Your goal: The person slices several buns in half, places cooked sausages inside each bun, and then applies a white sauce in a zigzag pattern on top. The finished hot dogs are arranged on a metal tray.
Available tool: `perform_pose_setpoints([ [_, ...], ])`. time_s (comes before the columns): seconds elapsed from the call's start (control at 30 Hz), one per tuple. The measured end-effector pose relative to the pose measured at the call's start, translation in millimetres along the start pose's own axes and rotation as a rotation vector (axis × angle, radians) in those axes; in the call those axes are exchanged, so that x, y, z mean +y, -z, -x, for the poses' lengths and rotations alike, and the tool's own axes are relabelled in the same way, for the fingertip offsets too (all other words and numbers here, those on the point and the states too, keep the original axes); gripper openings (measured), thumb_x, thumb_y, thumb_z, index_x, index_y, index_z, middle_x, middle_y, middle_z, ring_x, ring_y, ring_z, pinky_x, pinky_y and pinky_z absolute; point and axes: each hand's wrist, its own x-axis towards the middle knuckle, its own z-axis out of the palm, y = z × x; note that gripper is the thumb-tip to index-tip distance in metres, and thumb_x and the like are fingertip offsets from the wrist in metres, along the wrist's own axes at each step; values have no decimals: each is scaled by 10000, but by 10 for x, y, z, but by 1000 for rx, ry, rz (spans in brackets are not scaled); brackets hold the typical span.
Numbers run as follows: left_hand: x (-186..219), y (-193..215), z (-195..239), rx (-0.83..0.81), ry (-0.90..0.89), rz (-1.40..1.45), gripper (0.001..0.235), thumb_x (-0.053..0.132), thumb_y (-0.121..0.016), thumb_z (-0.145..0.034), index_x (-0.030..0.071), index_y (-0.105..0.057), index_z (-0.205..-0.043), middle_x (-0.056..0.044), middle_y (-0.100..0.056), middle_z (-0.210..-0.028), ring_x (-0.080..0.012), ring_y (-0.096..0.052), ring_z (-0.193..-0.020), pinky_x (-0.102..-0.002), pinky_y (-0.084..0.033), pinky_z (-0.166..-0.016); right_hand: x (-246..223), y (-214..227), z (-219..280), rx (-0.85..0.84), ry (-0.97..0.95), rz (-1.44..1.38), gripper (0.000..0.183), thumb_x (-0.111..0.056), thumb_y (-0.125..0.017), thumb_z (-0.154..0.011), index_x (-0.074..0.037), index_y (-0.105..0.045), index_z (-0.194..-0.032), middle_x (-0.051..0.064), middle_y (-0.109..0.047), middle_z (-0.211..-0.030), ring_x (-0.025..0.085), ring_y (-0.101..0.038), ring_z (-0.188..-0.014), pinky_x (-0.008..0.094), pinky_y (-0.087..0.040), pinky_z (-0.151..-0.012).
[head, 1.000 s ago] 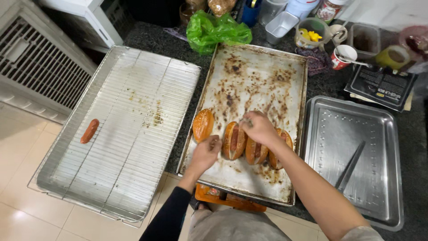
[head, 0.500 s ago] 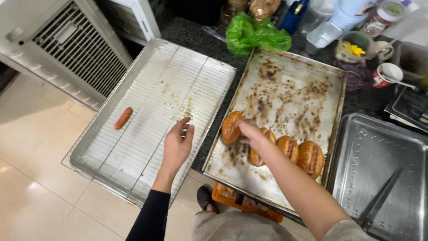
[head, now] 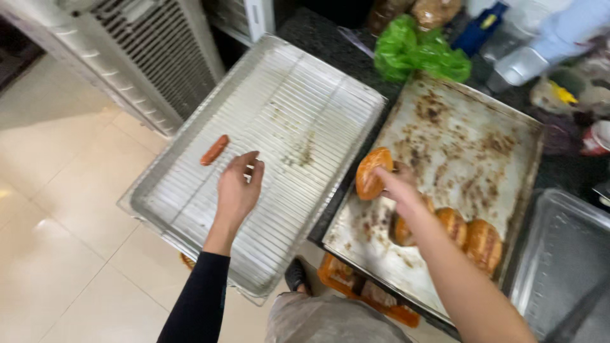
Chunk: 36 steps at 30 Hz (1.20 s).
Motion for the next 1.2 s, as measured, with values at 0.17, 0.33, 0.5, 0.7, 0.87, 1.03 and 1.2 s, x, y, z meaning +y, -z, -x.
perform_pose_setpoints([
  [0.17, -540, 541, -324, 164, -37, -462, 182, 202, -716, -906, 66, -778, -1010, -136, -713, -990, -350, -666, -956, -470, -549, -785, -608, -475, 293, -209, -39, -246, 624, -249, -741, -861, -45, -504, -1402, 135, -652, -1232, 295, -674, -1052, 437, -610, -849],
  [0.33, -703, 635, -513, 31, -166, -754, 163, 243, -742, -887, 82, -764, -896, -126, -687, -970, -313, -648, -1000, -452, -548, -793, -838, -1028, 539, -312, -48, -206, 689, -253, -737, -839, -1, -463, -1419, 172, -633, -1293, 283, -685, -1115, 440, -605, -884],
  [0.5, -693, 493, -417, 17, -257, -907, 183, 217, -738, -869, 77, -741, -987, -90, -666, -960, -271, -618, -964, -448, -495, -820, -833, -1257, 597, -315, -110, -155, 708, -248, -734, -852, 15, -421, -1430, 190, -622, -1304, 290, -671, -1136, 422, -625, -890],
  [0.7, -836, 482, -509, 76, -152, -915, 234, 255, -740, -861, 59, -731, -988, -92, -683, -994, -281, -612, -1017, -483, -468, -875, -824, -1260, 649, -315, -197, -174, 577, -236, -722, -855, -13, -498, -1338, 170, -629, -1254, 283, -676, -1137, 423, -580, -929],
  [0.87, -950, 435, -603, 88, -44, -832, 221, 235, -743, -853, 47, -754, -968, -105, -698, -1010, -297, -614, -1053, -503, -466, -856, -763, -1244, 625, -331, -190, -242, 501, -232, -700, -892, 3, -519, -1296, 164, -615, -1247, 283, -667, -1133, 436, -600, -951],
  [1.03, -862, 483, -658, 76, -98, -874, 184, 226, -755, -764, 43, -775, -778, -125, -710, -983, -303, -617, -1050, -512, -474, -885, -686, -1139, 643, -337, -176, -253, 537, -245, -702, -897, 16, -518, -1329, 157, -654, -1209, 269, -678, -1089, 426, -604, -944],
  [1.2, -376, 498, -518, -1, 73, -538, 218, 305, -783, -770, 94, -814, -811, -135, -741, -895, -341, -616, -994, -534, -472, -861, -604, -1014, 716, -316, -101, -245, 634, -257, -722, -856, -44, -485, -1403, 126, -655, -1248, 266, -680, -1074, 425, -604, -903],
])
